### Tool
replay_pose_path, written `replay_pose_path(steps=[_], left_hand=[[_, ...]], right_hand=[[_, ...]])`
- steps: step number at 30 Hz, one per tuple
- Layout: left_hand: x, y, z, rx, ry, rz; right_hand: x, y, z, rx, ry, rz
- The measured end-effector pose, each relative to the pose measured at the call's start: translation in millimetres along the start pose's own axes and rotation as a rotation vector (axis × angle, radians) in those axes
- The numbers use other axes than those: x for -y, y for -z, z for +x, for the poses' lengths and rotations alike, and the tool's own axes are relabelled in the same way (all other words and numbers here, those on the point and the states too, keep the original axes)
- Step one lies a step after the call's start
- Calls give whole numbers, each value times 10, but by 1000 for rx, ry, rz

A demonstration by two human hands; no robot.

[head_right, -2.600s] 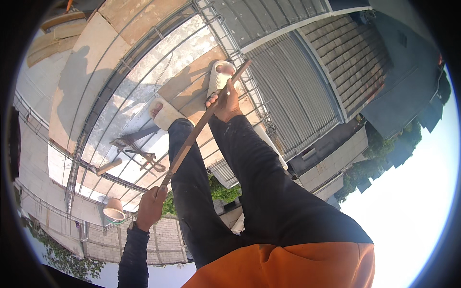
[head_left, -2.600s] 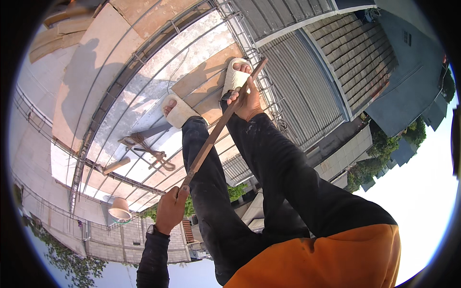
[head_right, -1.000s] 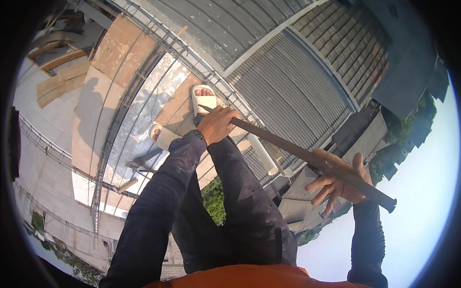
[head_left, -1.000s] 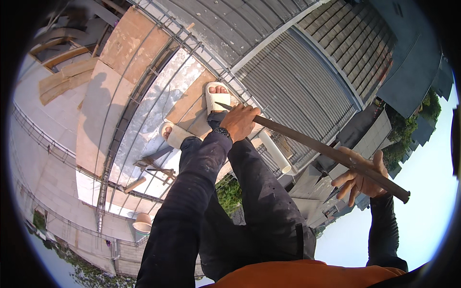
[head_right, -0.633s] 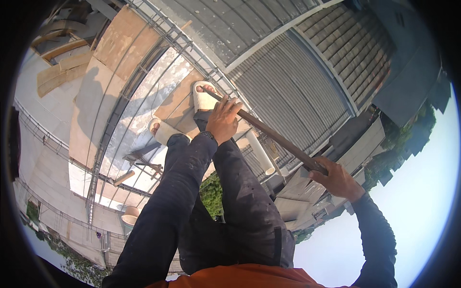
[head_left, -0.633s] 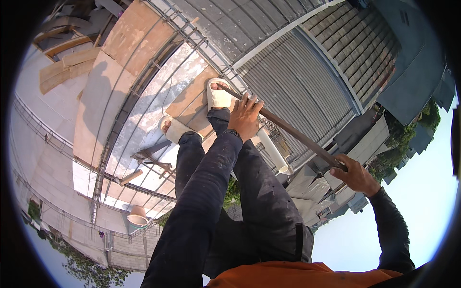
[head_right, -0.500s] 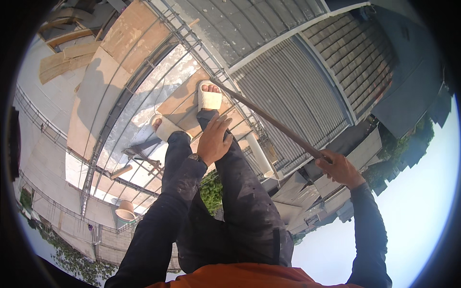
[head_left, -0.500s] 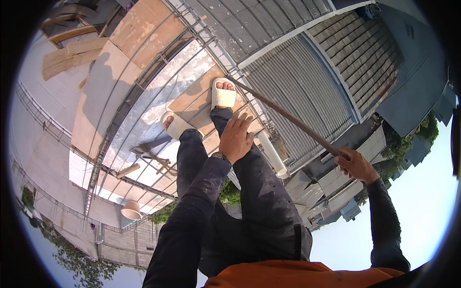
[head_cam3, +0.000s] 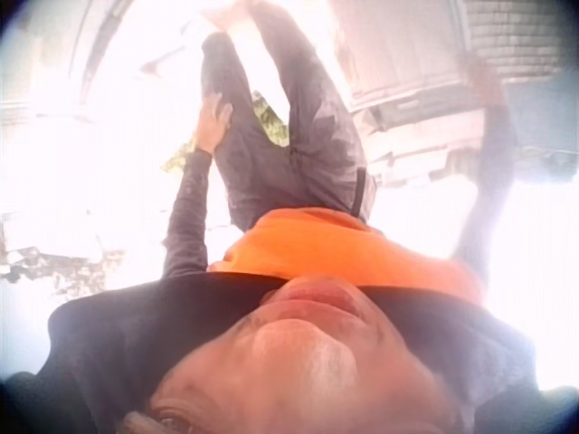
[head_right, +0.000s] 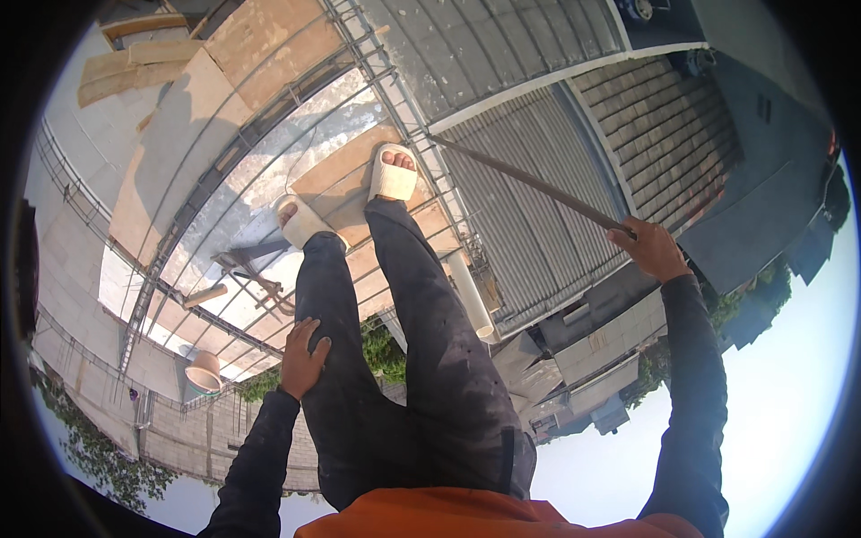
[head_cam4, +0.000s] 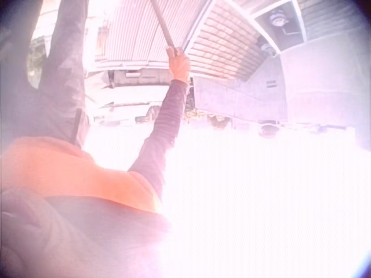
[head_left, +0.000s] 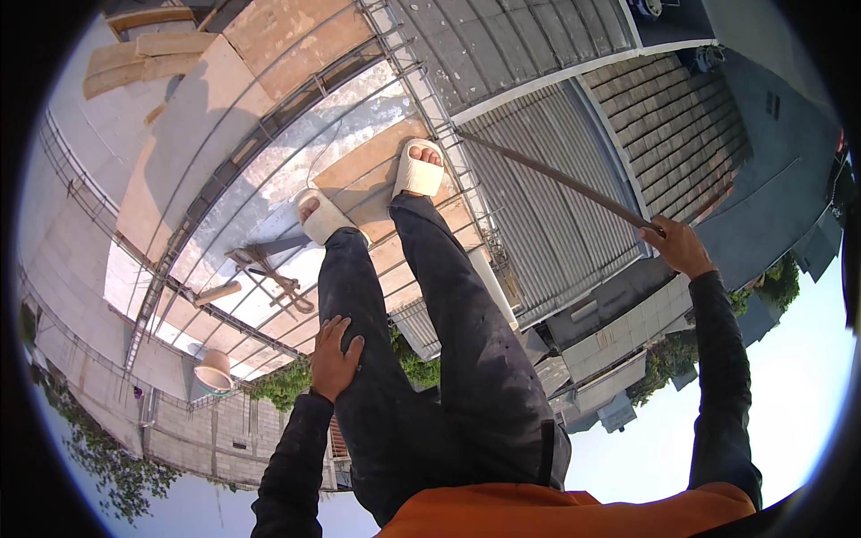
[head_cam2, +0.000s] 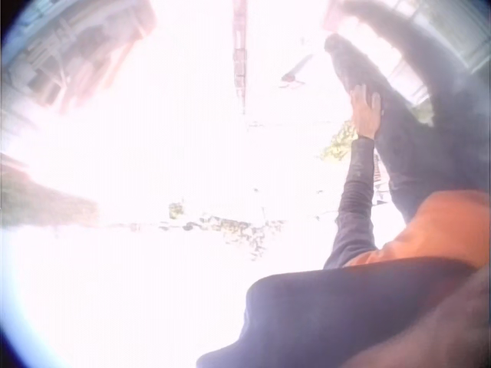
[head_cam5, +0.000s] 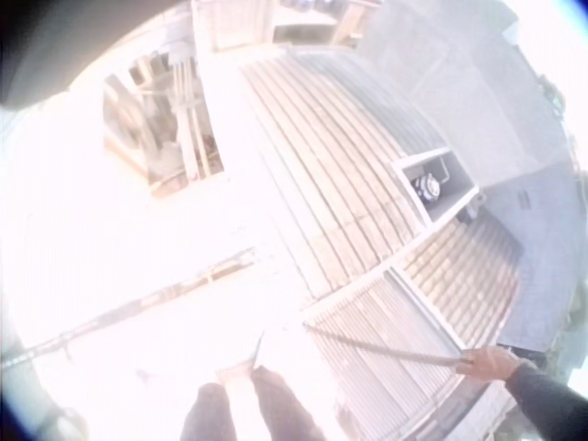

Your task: The person uses a metal bar to pry and adjust metal scaffolding components on a rooftop construction site. They repeatedly strike and lever the bar against the scaffolding frame to loosen or reposition parts.

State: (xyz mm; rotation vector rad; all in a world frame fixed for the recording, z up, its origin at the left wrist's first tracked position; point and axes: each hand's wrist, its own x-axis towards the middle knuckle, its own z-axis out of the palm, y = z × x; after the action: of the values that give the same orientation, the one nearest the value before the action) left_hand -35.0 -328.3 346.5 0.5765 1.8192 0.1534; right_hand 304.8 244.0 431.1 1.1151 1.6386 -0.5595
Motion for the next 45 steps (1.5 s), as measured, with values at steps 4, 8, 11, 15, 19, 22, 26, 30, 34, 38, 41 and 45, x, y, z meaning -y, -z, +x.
replay_pose_path(steps=[4,8,11,15,19,22,26,30,34,38,41,45], left_hand=[[-51,-40,55,-44,10,-27],[-91,4,83,-67,10,-50],[-68,23,99,-72,11,-55],[-98,67,132,-71,7,-79],[-109,55,131,-94,17,-96],[-93,40,134,-99,10,-102],[-120,43,157,-101,5,-94],[-158,65,158,-94,22,-90],[-143,68,167,-89,24,-68],[-109,69,163,-99,28,-82],[-93,72,172,-93,16,-96],[-138,112,190,-95,-23,-50]], right_hand=[[99,44,-141,84,-41,7],[-124,-82,-231,-72,51,-151],[-266,-55,-193,-123,119,-128],[-170,-57,-64,14,50,-142],[25,117,142,-99,127,-219],[-205,71,330,-217,235,-195],[-210,196,521,-219,250,-170],[-511,220,865,-279,375,-209],[-378,524,1129,-20,156,-333],[-383,441,1053,46,259,-312],[-269,289,791,113,190,-104],[-157,288,628,360,27,224]])
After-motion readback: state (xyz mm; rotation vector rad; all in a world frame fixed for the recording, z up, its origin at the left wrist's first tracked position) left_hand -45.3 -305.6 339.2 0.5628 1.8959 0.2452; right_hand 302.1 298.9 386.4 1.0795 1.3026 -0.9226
